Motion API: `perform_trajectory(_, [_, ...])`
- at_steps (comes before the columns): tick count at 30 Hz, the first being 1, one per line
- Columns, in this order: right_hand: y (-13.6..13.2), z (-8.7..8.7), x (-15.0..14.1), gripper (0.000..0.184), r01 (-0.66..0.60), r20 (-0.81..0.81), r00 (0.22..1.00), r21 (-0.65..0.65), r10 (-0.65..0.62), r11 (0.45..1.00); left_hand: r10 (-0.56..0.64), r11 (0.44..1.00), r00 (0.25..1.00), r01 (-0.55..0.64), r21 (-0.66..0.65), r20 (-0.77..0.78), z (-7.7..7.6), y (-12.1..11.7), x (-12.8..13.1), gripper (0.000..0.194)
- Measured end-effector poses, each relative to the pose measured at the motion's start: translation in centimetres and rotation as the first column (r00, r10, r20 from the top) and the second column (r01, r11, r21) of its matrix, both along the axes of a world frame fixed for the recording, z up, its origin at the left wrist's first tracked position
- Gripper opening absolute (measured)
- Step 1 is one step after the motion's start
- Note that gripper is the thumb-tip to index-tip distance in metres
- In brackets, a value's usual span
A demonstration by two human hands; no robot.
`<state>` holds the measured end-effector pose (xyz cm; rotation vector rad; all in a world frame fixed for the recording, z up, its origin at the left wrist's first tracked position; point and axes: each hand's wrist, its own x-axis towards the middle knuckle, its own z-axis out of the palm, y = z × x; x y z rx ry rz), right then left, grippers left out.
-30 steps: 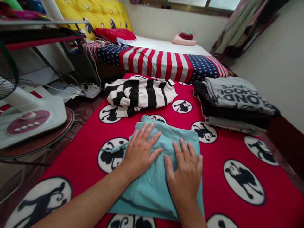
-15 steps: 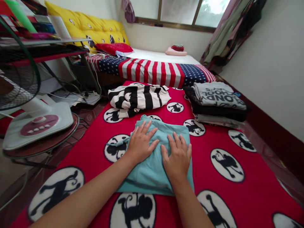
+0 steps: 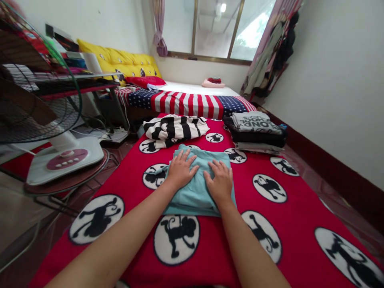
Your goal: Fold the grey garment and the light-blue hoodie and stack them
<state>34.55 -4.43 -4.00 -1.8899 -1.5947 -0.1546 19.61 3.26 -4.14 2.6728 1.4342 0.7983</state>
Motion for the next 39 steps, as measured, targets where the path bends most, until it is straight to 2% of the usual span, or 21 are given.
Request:
perform_trajectory(3, [0.1,0.0,0.0,0.035,-0.007,-0.006,1.000,0.002,0.007,1.000,-0.010,1.000,1.000,0.010,0.019,0.028,-0.1,0.2,-0.1,0.049])
perform_trajectory(7, [0.1,0.0,0.5,0.036,-0.041,-0.024,0.999,0.014,0.042,0.999,-0.052,0.996,0.984,0.038,0.085,0.170,0.2,0.1,-0.3,0.057])
perform_trajectory(10, [0.0,0.1,1.9,0.040,-0.106,-0.101,0.989,0.056,0.111,0.993,-0.166,0.981,0.937,0.124,0.151,0.307,0.6,-1.4,-1.2,0.040])
perform_trajectory(12, [0.0,0.1,3.2,0.043,-0.092,-0.199,0.974,0.090,0.108,0.992,-0.258,0.965,0.908,0.222,0.141,0.329,0.7,-3.1,-2.1,0.025])
perform_trajectory(15, [0.0,0.0,5.1,0.050,0.041,-0.320,0.947,0.071,-0.016,0.997,-0.387,0.921,0.896,0.388,0.037,0.220,0.8,-5.9,-4.0,0.020])
perform_trajectory(17, [0.0,-0.1,5.9,0.058,0.101,-0.337,0.937,0.016,-0.090,0.995,-0.402,0.912,0.903,0.409,-0.019,0.153,0.8,-7.2,-5.0,0.023])
perform_trajectory(19, [-0.2,-0.1,6.3,0.063,0.106,-0.319,0.941,-0.031,-0.110,0.994,-0.355,0.931,0.928,0.362,-0.040,0.112,0.8,-7.9,-5.5,0.026])
perform_trajectory(22, [-0.3,-0.1,6.1,0.057,0.086,-0.277,0.955,-0.070,-0.102,0.994,-0.203,0.978,0.979,0.202,-0.049,-0.027,1.3,-8.0,-4.9,0.039])
perform_trajectory(25, [-0.4,-0.1,5.7,0.051,0.112,-0.244,0.961,-0.083,-0.129,0.990,-0.022,0.999,0.980,0.014,-0.045,-0.197,3.0,-7.5,-2.8,0.043])
perform_trajectory(27, [-0.4,-0.2,5.5,0.049,0.134,-0.227,0.963,-0.071,-0.147,0.988,0.024,0.999,0.980,-0.030,-0.028,-0.199,4.7,-6.9,-0.7,0.039])
perform_trajectory(29, [-0.4,-0.3,5.5,0.048,0.141,-0.224,0.963,-0.049,-0.149,0.989,-0.057,0.998,0.993,0.057,-0.003,-0.099,6.1,-6.0,1.6,0.033])
perform_trajectory(31, [-0.3,-0.4,5.5,0.046,0.136,-0.237,0.961,-0.031,-0.139,0.990,-0.222,0.975,0.975,0.222,-0.005,-0.012,6.6,-4.3,3.6,0.033])
perform_trajectory(33, [-0.3,-0.5,5.4,0.046,0.131,-0.253,0.958,-0.024,-0.133,0.991,-0.318,0.945,0.948,0.315,-0.087,-0.024,5.8,-1.9,5.1,0.039])
perform_trajectory(36, [-0.4,-0.5,5.2,0.046,0.136,-0.275,0.952,-0.018,-0.136,0.990,-0.270,0.947,0.957,0.244,-0.208,-0.106,3.2,1.9,6.1,0.045])
perform_trajectory(39, [-0.6,-0.2,5.0,0.057,0.196,-0.317,0.927,-0.051,-0.202,0.979,-0.223,0.956,0.971,0.201,-0.212,-0.085,1.1,4.0,6.4,0.045])
